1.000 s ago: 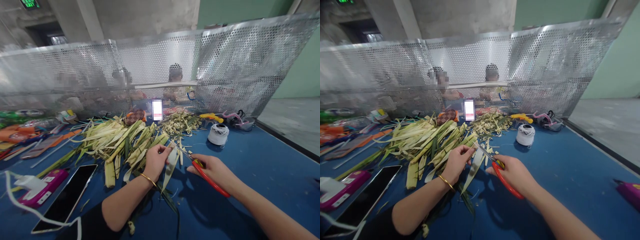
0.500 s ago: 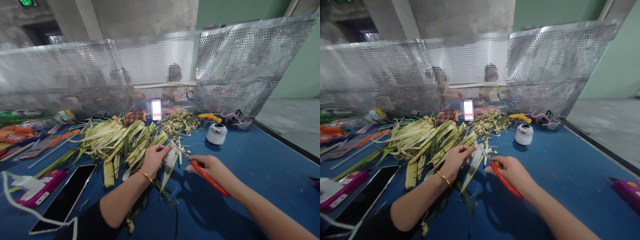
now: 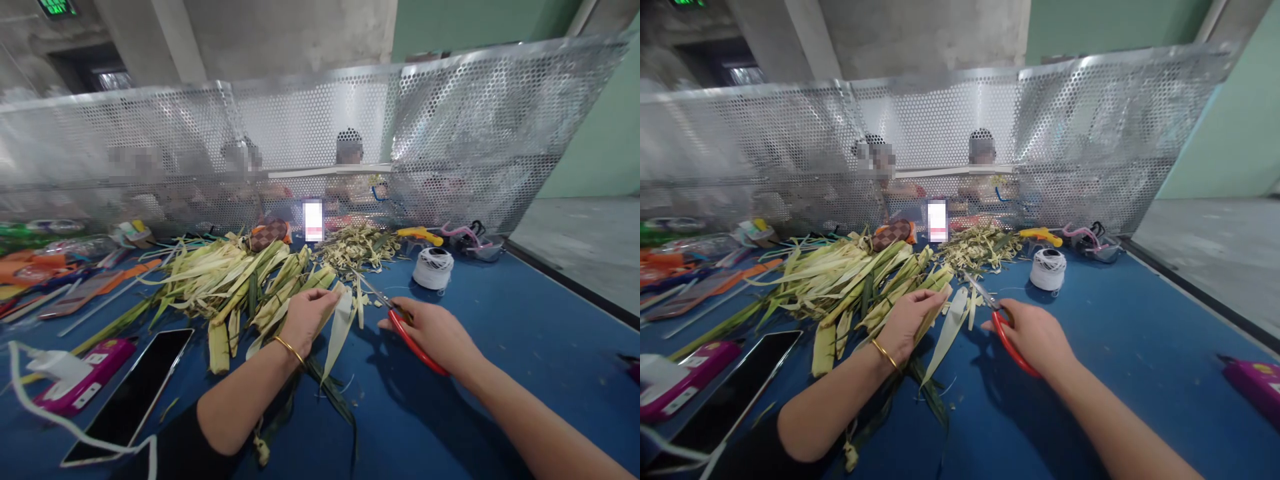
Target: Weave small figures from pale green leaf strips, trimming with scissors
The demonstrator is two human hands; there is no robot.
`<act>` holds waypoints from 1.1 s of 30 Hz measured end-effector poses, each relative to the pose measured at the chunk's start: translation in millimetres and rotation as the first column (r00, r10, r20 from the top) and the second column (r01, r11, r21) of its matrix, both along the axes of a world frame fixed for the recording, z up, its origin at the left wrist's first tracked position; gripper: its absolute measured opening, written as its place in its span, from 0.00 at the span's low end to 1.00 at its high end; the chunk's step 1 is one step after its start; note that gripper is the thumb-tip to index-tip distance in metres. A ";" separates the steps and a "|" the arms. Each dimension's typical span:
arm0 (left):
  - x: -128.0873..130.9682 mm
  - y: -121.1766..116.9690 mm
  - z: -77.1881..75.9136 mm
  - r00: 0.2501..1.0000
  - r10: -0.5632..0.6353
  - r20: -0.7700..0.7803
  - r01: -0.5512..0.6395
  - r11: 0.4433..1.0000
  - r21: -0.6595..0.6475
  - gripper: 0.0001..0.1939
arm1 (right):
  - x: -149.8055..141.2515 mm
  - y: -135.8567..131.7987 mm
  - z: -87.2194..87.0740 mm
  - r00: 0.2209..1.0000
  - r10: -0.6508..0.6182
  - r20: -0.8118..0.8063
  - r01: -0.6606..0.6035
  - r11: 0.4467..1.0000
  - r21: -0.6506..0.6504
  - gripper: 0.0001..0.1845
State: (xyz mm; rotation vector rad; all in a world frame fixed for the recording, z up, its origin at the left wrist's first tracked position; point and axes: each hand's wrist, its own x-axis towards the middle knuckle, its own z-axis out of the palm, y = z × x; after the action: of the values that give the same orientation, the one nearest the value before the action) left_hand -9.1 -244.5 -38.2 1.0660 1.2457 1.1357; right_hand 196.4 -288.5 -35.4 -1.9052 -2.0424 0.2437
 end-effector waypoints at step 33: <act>6.9 -11.1 -8.2 0.991 -0.119 0.062 0.121 0.992 -0.026 0.13 | -63.4 8.9 -30.7 0.485 0.050 -0.873 -0.257 0.963 -0.087 0.23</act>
State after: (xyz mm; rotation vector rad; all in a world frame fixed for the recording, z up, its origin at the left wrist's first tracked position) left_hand -2.2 -255.5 -46.3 1.0626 1.1324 1.0470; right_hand 133.1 -279.6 -66.1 -1.2082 -1.4538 1.2429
